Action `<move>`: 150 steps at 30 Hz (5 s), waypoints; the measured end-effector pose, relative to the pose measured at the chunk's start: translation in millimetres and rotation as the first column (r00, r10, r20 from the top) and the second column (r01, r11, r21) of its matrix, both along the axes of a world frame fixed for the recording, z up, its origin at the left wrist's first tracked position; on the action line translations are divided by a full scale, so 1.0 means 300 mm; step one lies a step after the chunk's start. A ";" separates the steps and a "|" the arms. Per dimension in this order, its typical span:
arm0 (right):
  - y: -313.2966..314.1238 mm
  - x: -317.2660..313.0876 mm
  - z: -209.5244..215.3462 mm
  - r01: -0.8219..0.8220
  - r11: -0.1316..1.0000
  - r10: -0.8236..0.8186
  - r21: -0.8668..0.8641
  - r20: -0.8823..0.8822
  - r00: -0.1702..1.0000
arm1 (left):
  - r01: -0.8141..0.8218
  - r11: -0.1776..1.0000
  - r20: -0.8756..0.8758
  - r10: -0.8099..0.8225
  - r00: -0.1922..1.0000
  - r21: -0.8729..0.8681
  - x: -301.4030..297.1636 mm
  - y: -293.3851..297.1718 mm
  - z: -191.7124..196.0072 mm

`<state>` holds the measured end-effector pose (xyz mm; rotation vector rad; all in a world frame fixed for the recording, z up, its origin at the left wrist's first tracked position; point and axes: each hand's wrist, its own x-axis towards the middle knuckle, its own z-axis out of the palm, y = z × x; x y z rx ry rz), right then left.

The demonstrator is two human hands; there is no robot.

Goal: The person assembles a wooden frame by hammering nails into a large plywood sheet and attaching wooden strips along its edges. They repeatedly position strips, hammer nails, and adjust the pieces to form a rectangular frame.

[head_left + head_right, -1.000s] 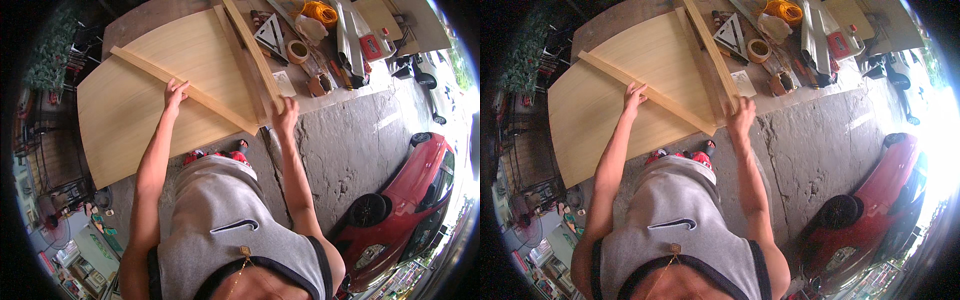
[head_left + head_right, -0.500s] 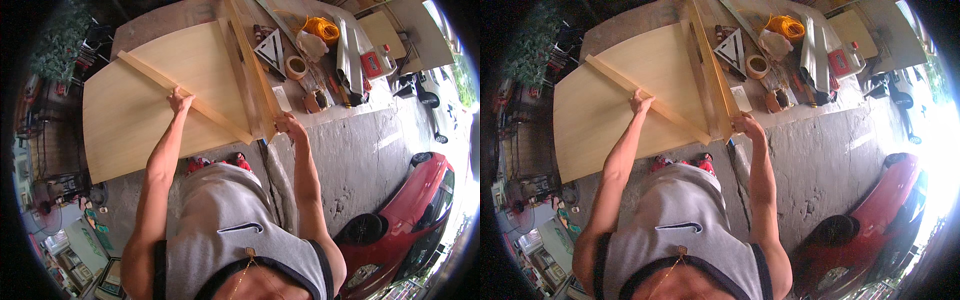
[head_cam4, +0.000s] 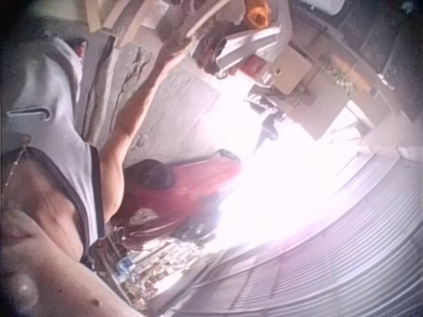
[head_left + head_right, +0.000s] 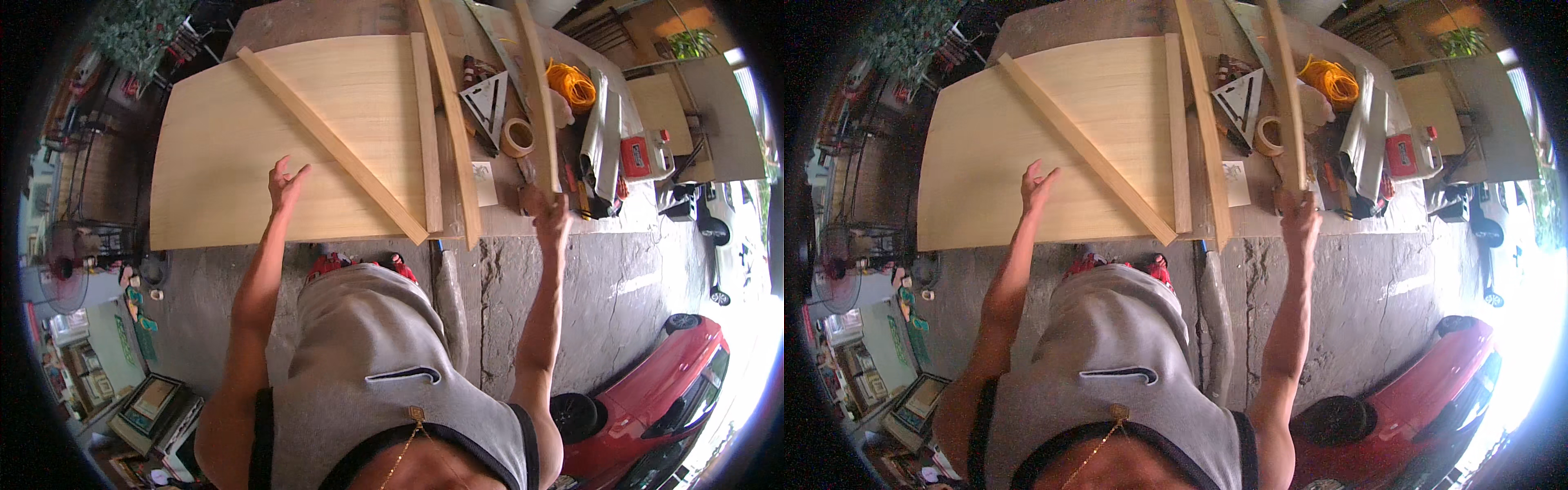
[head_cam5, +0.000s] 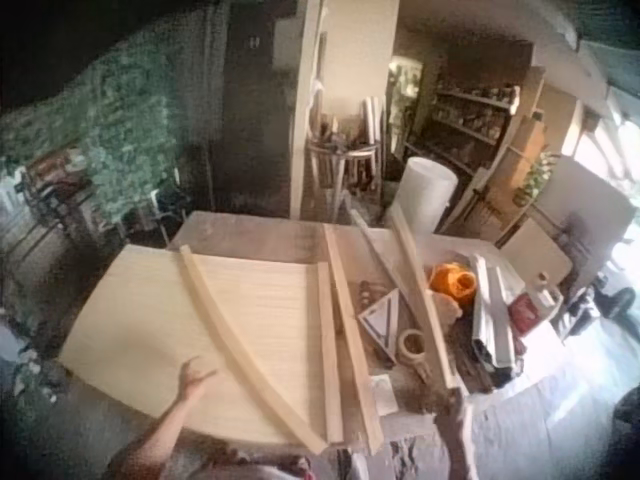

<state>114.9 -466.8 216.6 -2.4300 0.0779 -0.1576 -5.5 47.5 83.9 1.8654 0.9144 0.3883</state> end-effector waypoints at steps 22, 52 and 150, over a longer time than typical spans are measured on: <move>0.770 -0.227 -0.331 -0.702 0.705 0.707 -0.099 0.022 0.707 | -0.459 0.654 0.031 0.593 0.805 -0.601 -0.546 0.347 0.003; 0.718 -0.549 -0.160 -0.216 0.968 0.230 0.132 -0.104 0.968 | -0.183 0.615 0.061 0.354 0.933 -0.767 -0.009 0.663 -0.130; 0.486 -0.254 -0.480 -0.640 0.499 0.577 -0.584 -0.326 0.749 | -0.569 0.787 -0.605 0.579 0.547 0.239 -1.029 1.382 -0.098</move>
